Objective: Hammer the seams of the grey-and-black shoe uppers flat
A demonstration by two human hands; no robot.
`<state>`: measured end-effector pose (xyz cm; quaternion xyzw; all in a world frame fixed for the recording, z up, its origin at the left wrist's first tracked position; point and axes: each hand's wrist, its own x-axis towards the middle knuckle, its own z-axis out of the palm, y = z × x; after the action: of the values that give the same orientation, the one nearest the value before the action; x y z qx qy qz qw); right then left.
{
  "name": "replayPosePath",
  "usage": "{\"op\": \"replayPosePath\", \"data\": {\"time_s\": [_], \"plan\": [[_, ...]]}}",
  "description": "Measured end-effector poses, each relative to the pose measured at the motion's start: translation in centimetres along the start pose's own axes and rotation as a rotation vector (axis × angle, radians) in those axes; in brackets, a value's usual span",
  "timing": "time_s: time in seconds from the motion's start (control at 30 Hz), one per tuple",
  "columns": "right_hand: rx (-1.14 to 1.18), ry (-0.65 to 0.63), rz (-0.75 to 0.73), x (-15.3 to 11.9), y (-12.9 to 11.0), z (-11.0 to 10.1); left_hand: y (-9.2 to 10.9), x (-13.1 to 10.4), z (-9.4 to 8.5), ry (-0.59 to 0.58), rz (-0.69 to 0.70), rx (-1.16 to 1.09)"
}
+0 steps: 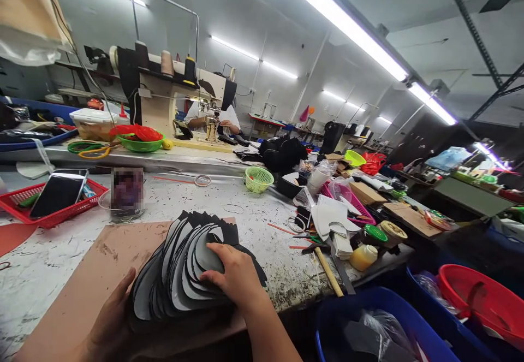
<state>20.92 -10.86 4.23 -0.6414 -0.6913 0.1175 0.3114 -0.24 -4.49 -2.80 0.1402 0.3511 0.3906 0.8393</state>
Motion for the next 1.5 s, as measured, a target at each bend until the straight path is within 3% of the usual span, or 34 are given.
{"op": "replayPosePath", "data": {"time_s": [0.23,0.37,0.5,0.7,0.87,1.0,1.2,1.37,1.5], "plan": [[-0.218,0.011,-0.107,0.5,0.6,0.3,0.1,-0.4,0.7,0.033,-0.011,-0.032],[-0.341,-0.066,-0.05,0.6,-0.3,-0.8,0.0,-1.2,1.5,0.0,0.054,0.011],[-0.198,-0.142,0.022,0.7,-0.7,-2.2,-0.1,-1.4,1.6,-0.048,0.059,-0.043],[-0.014,-0.193,0.029,1.0,0.7,-3.2,0.1,-1.3,1.8,-0.018,0.042,-0.058],[-0.139,-0.094,-0.093,0.7,1.4,-2.2,0.2,-1.1,1.7,0.024,0.03,-0.086],[-0.214,-0.059,-0.216,0.5,1.7,-1.5,0.1,-1.1,1.4,-0.016,0.009,-0.078],[-0.121,-0.164,-0.158,0.3,0.9,-1.9,0.0,-1.7,2.1,-0.05,-0.014,-0.095],[-0.145,-0.114,-0.216,0.3,1.4,-1.3,0.3,-1.8,2.5,0.012,-0.028,-0.107],[-0.206,-0.103,-0.236,0.3,1.6,-1.2,0.4,-1.8,2.3,-0.012,0.002,-0.124]]}}
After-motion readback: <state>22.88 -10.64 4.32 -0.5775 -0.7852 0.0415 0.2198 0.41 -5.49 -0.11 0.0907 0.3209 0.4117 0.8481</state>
